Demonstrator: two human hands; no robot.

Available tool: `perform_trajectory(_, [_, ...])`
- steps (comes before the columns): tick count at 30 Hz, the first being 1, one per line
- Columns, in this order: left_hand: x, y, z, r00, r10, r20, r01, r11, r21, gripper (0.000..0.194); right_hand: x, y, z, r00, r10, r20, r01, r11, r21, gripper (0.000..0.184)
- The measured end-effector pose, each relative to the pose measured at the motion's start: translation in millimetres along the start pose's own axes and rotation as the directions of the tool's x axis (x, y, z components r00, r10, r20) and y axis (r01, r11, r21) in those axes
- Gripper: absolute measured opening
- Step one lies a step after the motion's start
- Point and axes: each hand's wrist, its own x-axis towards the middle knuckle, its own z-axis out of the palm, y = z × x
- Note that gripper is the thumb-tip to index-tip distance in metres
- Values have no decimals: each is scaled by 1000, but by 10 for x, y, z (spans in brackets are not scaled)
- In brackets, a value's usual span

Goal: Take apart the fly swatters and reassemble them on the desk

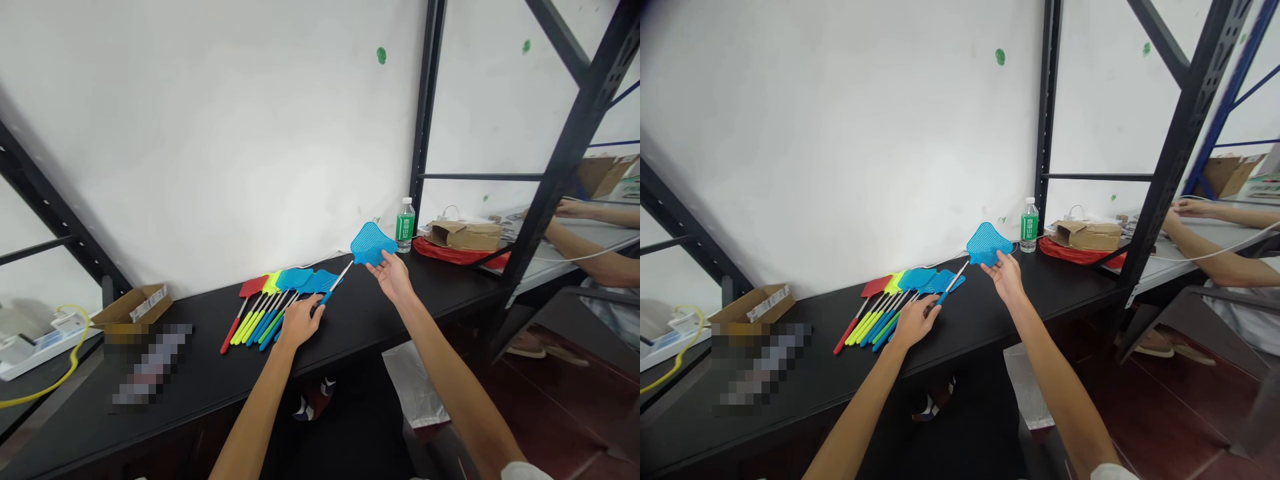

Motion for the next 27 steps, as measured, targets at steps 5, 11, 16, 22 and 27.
perform_trajectory(5, [1, -3, 5, 1000, 6, -5, -6, 1000, -10, 33, 6, -3, 5, 1000, -11, -18, 11, 1000, -1, 19])
perform_trajectory(11, [-1, -5, 4, 1000, 13, 6, -13, 1000, -9, 33, -3, -2, 18, 1000, -10, -27, 10, 1000, 19, 18])
perform_trajectory(16, [-2, -7, 1, 999, 35, 10, -35, 999, -7, 32, -3, -13, 21, 999, 8, -40, -6, 999, 53, 16])
perform_trajectory(22, [-2, -19, 13, 1000, 31, -2, -31, 1000, -3, 31, 5, -50, 11, 998, 20, -57, -17, 999, 42, 15])
perform_trajectory(27, [-4, -25, 21, 999, 34, -9, -34, 999, 3, 30, -11, -66, 31, 996, 53, -76, -48, 997, 56, 9])
